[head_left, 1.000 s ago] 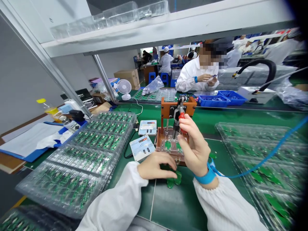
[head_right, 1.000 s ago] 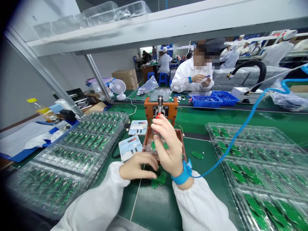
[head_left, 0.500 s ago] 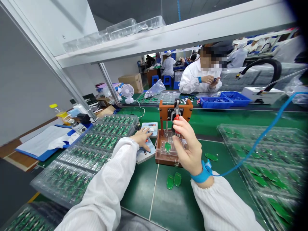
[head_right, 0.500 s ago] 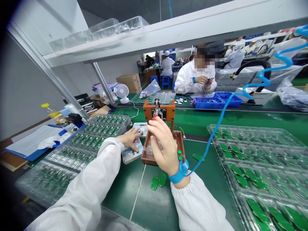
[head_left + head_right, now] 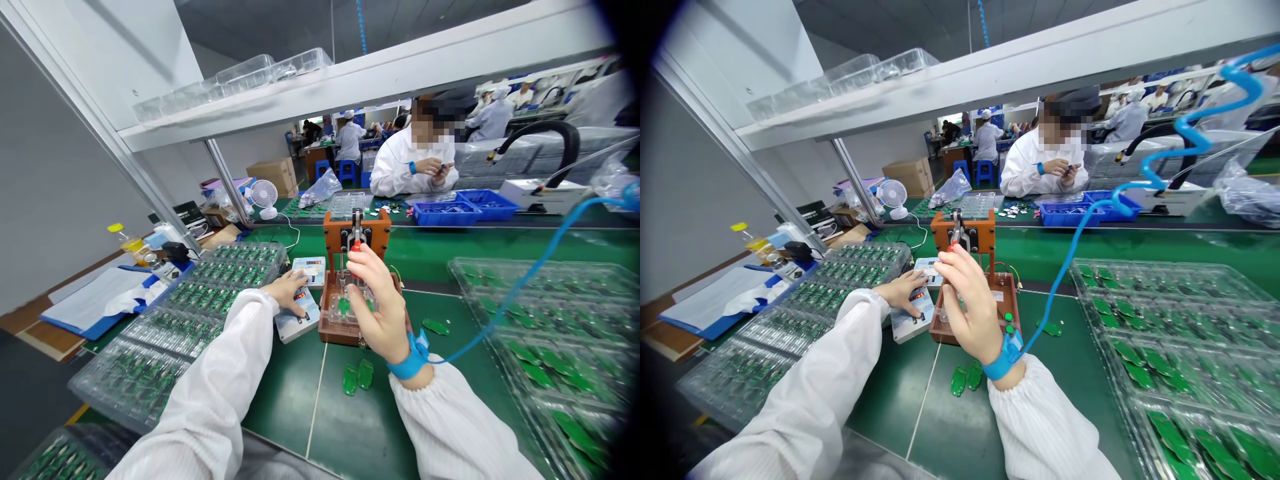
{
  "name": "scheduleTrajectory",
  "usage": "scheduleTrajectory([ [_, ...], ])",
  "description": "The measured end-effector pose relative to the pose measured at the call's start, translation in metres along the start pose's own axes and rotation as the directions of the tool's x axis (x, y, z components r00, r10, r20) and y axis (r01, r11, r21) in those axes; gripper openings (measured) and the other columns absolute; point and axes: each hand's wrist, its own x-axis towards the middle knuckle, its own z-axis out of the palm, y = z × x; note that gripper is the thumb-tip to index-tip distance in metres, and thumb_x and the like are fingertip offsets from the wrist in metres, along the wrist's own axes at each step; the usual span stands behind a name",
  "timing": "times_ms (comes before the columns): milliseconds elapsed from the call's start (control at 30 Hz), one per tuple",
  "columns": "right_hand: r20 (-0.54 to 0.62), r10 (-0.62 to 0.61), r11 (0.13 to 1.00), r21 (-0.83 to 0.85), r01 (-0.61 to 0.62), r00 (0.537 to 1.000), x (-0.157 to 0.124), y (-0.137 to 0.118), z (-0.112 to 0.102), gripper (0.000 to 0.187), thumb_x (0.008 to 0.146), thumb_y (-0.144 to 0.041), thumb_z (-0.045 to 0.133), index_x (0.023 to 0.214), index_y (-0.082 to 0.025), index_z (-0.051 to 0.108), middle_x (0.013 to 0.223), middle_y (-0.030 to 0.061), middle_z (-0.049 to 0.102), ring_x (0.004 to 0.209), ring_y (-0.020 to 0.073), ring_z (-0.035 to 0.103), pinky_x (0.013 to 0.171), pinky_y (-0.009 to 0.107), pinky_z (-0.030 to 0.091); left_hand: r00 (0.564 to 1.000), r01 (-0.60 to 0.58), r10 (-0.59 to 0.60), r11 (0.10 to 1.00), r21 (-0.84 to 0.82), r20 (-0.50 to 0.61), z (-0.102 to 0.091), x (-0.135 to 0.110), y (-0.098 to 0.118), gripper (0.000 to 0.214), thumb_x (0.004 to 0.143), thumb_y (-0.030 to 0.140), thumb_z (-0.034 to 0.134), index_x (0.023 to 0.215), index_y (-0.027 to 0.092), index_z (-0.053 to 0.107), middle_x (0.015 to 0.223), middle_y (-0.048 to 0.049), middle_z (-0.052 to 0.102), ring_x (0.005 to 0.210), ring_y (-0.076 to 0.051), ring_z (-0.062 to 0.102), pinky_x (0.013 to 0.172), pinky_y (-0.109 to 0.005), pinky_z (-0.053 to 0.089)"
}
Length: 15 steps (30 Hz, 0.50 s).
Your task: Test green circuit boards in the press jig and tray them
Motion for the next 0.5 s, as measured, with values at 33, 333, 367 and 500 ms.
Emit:
scheduleTrajectory([
  [33, 0.002, -0.004, 1.000, 0.003, 0.004, 1.000, 0.000, 0.000, 0.000, 0.055, 0.095, -0.003, 0.053, 0.142, -0.032, 0.053, 0.142, 0.0050, 0.060, 0.148, 0.0271, 0.043, 0.122, 0.057, 0.042, 1.000, 0.020, -0.020, 1.000, 0.011, 0.018, -0.002, -0.002, -0.001, 0.128, 0.055, 0.062, 0.086, 0.161, 0.018, 0.030, 0.171, -0.0181, 0.010, 0.156, -0.047, 0.005, 0.124, -0.060, 0.017],
  [333, 0.003, -0.017, 1.000, 0.018, 0.017, 1.000, -0.001, 0.001, 0.000, 0.058, 0.094, -0.001, 0.054, 0.144, -0.030, 0.052, 0.144, 0.0060, 0.059, 0.149, 0.0278, 0.042, 0.122, 0.057, 0.041, 0.983, 0.073, -0.085, 0.994, 0.080, 0.160, -0.010, -0.005, 0.001, 0.140, 0.054, 0.071, 0.082, 0.165, 0.020, 0.013, 0.172, -0.0143, 0.001, 0.157, -0.043, 0.001, 0.125, -0.059, 0.013],
  [367, 0.002, -0.018, 1.000, 0.019, 0.018, 1.000, -0.001, 0.001, 0.000, 0.058, 0.094, -0.001, 0.054, 0.144, -0.030, 0.052, 0.144, 0.0059, 0.059, 0.149, 0.0279, 0.041, 0.122, 0.057, 0.041, 0.982, 0.077, -0.090, 0.994, 0.081, 0.165, -0.011, -0.004, 0.002, 0.141, 0.053, 0.071, 0.082, 0.165, 0.019, 0.013, 0.172, -0.0145, 0.001, 0.157, -0.042, 0.000, 0.126, -0.059, 0.013],
  [500, 0.004, -0.023, 1.000, 0.021, 0.022, 1.000, -0.001, 0.001, 0.000, 0.058, 0.093, -0.001, 0.055, 0.144, -0.030, 0.051, 0.145, 0.0064, 0.058, 0.149, 0.0283, 0.041, 0.123, 0.057, 0.040, 0.979, 0.079, -0.094, 0.993, 0.091, 0.180, -0.013, -0.003, 0.004, 0.142, 0.052, 0.070, 0.083, 0.165, 0.020, 0.012, 0.172, -0.0138, 0.000, 0.157, -0.042, 0.000, 0.126, -0.058, 0.014],
])
